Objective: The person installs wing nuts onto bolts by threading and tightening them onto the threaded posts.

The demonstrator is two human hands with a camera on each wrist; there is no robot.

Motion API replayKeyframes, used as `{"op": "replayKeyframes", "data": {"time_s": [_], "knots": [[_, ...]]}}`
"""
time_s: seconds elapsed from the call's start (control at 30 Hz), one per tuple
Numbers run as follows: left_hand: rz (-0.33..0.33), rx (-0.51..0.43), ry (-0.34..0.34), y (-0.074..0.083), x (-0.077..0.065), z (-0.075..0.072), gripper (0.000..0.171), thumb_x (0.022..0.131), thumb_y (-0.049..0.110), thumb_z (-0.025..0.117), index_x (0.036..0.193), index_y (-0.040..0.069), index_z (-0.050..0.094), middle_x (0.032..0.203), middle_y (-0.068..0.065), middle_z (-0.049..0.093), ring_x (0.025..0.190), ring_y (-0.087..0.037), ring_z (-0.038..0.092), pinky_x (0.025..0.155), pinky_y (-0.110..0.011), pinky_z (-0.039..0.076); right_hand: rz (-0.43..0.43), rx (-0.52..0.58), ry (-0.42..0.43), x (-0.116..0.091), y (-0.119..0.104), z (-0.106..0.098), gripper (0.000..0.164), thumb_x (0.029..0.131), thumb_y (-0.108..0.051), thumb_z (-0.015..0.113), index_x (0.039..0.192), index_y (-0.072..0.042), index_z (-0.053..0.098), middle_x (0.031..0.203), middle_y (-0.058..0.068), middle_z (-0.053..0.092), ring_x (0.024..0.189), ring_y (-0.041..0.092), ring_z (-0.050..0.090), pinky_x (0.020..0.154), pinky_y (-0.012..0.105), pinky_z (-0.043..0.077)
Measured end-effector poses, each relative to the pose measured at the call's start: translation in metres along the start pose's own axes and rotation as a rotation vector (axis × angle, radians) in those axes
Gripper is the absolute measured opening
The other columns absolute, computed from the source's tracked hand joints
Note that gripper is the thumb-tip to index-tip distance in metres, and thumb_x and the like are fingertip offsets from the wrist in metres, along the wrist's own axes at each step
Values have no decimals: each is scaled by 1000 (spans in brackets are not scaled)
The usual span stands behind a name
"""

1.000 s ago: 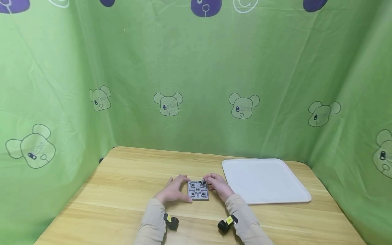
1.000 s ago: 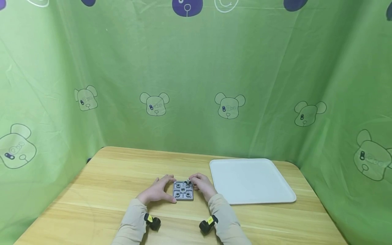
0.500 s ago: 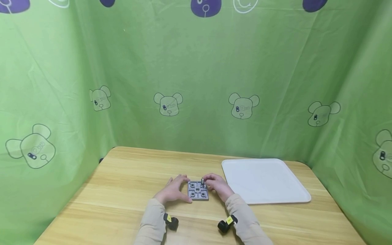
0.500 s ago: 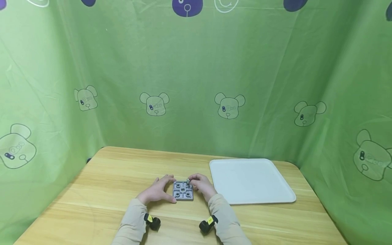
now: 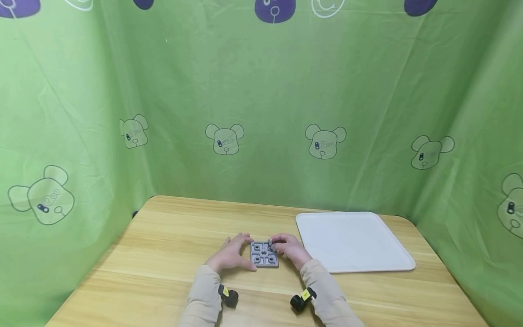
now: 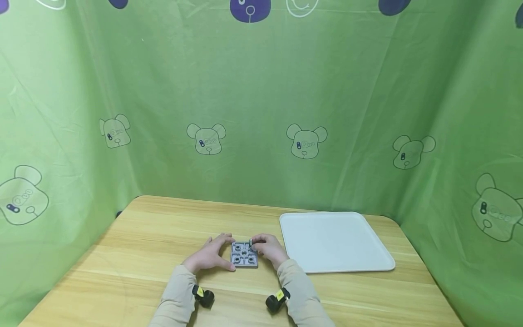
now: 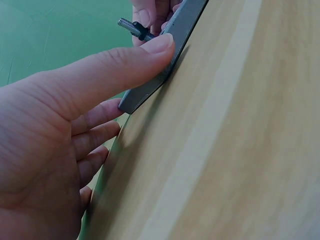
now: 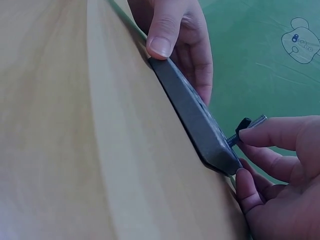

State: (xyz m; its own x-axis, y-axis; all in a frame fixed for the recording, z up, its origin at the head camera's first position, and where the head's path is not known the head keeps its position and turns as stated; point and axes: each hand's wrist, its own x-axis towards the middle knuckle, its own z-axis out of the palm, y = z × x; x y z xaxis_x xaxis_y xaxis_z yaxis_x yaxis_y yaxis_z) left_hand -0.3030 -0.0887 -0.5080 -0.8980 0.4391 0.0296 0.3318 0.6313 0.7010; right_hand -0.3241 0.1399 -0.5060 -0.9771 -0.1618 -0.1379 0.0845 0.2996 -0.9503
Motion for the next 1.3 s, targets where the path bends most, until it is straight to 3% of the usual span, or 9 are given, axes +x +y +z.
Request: {"op": "replayKeyframes", "data": {"time_s": [0.5,0.7,0.9,1.3], "knots": [[-1,4,2,0,-1,0,88,66,40,85,139,7,48,157,-17,33,149,-38,22,122,-61,4,-2,-81,32,-3,-2,3,21,79,-11,73,97,-4,64,94,7,63,80,15,55,64,24,46],[-4,1,5,1,-1,0,88,66,40,85,139,7,48,157,-17,33,149,-37,22,122,-61,4,-6,15,24,0,-1,1,24,79,-8,63,103,-2,62,91,5,60,72,15,51,60,25,42],[-3,-1,6,0,0,0,88,66,40,85,139,7,48,157,-17,33,149,-37,22,122,-61,4,14,90,27,3,0,0,21,86,-12,56,103,-1,62,77,-2,49,68,14,46,60,24,38],[-4,-7,3,0,0,0,89,66,40,85,139,7,48,157,-17,33,149,-38,22,122,-61,4,29,57,32,4,2,1,20,85,-11,57,103,-4,63,85,1,57,70,14,48,58,25,38]]}}
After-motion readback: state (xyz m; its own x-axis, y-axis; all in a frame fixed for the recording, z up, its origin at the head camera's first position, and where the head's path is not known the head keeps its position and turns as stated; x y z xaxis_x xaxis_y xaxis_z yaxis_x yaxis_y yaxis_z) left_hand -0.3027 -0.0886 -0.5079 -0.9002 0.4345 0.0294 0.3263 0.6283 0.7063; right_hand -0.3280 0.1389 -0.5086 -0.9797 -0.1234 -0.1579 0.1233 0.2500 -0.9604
